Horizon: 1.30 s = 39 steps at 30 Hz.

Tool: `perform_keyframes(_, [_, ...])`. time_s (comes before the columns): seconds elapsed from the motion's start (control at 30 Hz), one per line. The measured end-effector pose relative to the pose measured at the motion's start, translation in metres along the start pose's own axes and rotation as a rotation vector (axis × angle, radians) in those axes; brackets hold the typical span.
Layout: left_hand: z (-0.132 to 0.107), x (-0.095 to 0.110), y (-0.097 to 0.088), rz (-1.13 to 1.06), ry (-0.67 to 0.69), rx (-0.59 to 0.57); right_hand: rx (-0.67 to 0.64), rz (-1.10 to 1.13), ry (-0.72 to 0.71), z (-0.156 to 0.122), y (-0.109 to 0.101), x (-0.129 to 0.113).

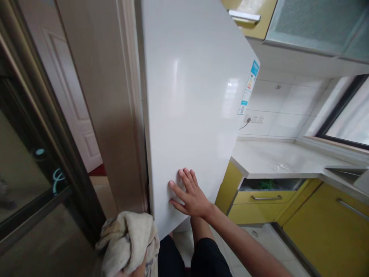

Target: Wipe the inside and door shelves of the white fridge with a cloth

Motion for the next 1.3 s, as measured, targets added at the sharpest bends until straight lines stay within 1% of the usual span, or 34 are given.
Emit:
perform_keyframes(0.07, [0.001,-0.007,0.005,-0.036,-0.044,-0.043,-0.049,-0.011,-0.023,0.006,0.018,0.008])
perform_keyframes(0.2, [-0.003,-0.026,0.015,-0.103,-0.093,-0.085,-0.194,-0.024,-0.041,0.021,0.052,0.025])
perform_keyframes(0.27, [-0.005,-0.035,0.022,-0.114,-0.096,-0.103,-0.263,-0.024,-0.045,0.03,0.066,0.032])
perform_keyframes(0.33, [-0.004,-0.038,0.032,-0.11,-0.103,-0.129,-0.317,-0.025,-0.048,0.041,0.077,0.04])
perform_keyframes(0.37, [-0.003,-0.037,0.037,-0.116,-0.109,-0.138,-0.339,-0.026,-0.051,0.046,0.082,0.043])
perform_keyframes(0.43, [0.002,-0.027,0.049,-0.15,-0.118,-0.14,-0.378,-0.033,-0.059,0.055,0.092,0.051])
perform_keyframes(0.57, [0.017,0.005,0.072,-0.242,-0.097,-0.135,-0.436,-0.05,-0.075,0.069,0.113,0.07])
perform_keyframes(0.63, [0.021,0.015,0.081,-0.245,-0.085,-0.146,-0.463,-0.053,-0.082,0.076,0.122,0.08])
perform_keyframes(0.7, [0.023,0.017,0.088,-0.243,-0.087,-0.169,-0.488,-0.054,-0.083,0.083,0.131,0.089])
perform_keyframes(0.8, [0.019,0.008,0.099,-0.255,-0.123,-0.21,-0.518,-0.052,-0.06,0.093,0.141,0.099])
perform_keyframes(0.9, [0.015,-0.004,0.109,-0.263,-0.149,-0.21,-0.526,-0.06,-0.018,0.097,0.149,0.1])
perform_keyframes(0.97, [0.015,-0.006,0.114,-0.271,-0.15,-0.205,-0.526,-0.069,0.018,0.097,0.152,0.098])
perform_keyframes(1.03, [0.015,-0.002,0.118,-0.279,-0.146,-0.206,-0.534,-0.068,0.054,0.098,0.153,0.095])
perform_keyframes(1.13, [0.017,0.012,0.121,-0.297,-0.133,-0.228,-0.587,-0.019,0.084,0.106,0.148,0.094])
perform_keyframes(1.2, [0.019,0.021,0.122,-0.317,-0.143,-0.248,-0.662,0.077,0.086,0.113,0.141,0.096])
perform_keyframes(1.27, [0.021,0.027,0.123,-0.345,-0.166,-0.268,-0.725,0.248,0.109,0.118,0.13,0.1])
perform_keyframes(1.3, [0.022,0.028,0.125,-0.361,-0.19,-0.276,-0.731,0.35,0.129,0.119,0.123,0.102])
Point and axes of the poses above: each hand's wrist, its own z-axis towards the middle knuckle, its own y-axis out of the palm, x = y × z, the point moved 5 cm from there along z, towards the middle knuckle, and after that the axes turned 3 degrees about -z, right-handed, at the moved point
